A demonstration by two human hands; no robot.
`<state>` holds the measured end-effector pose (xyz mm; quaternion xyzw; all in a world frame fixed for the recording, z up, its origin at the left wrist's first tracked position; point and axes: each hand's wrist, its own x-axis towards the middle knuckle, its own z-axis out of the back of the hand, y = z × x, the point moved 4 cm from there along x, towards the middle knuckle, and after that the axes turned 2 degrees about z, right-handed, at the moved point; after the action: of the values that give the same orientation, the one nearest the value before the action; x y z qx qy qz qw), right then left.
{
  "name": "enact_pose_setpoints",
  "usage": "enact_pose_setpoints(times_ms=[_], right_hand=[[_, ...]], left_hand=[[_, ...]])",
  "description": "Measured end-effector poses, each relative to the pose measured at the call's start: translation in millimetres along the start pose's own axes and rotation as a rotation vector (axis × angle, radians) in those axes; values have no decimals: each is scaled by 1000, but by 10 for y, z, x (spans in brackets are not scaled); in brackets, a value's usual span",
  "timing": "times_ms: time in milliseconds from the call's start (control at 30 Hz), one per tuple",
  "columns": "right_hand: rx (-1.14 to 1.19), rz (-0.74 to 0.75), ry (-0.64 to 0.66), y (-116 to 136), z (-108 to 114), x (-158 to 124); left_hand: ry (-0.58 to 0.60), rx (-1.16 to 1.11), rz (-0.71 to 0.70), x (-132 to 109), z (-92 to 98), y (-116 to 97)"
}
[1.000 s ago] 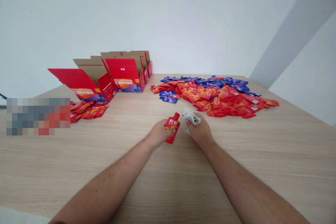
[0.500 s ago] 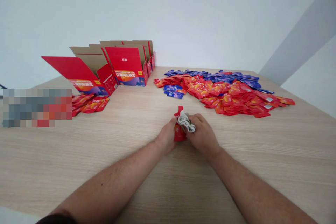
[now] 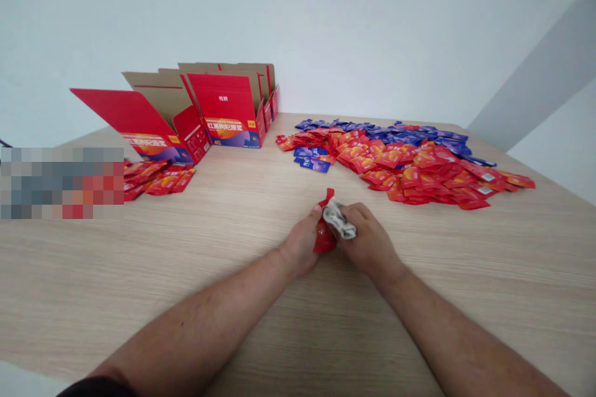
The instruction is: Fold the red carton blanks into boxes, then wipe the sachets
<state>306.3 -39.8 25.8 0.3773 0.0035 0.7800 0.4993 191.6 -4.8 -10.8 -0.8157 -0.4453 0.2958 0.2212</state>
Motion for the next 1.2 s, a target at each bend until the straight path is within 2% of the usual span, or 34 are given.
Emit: enact_pose_setpoints(times_ms=[67,167,333,467,600,733,867,1000,1133,1200], right_hand=[[3,-27,-21,-16,24,3],[46,86,79,39,5,2],[5,-21,-65,-35,79,0],[51,141,31,25,30,-27],[-4,46,-88,-36,70,-28],[42,162,16,18,9,-44],[-10,45,-89,-44,38,-54],[56,150,17,3,-2,-60],[15,66,-51,-14,31,-49],[25,116,-16,24,17,-55]], left_hand=[[1,11,5,-5,-10,7],[31,26,35,-13,-24,24],[1,14,21,3,-16,36],[48,1,55,30,-26,66],[14,-23,45,57,16,76],[66,-20,71,54,1,89],[54,-43,58,43,-10,86],[110,-44,129,44,-27,106],[115,-63,115,54,-18,82],[97,-61,151,49,-14,85]])
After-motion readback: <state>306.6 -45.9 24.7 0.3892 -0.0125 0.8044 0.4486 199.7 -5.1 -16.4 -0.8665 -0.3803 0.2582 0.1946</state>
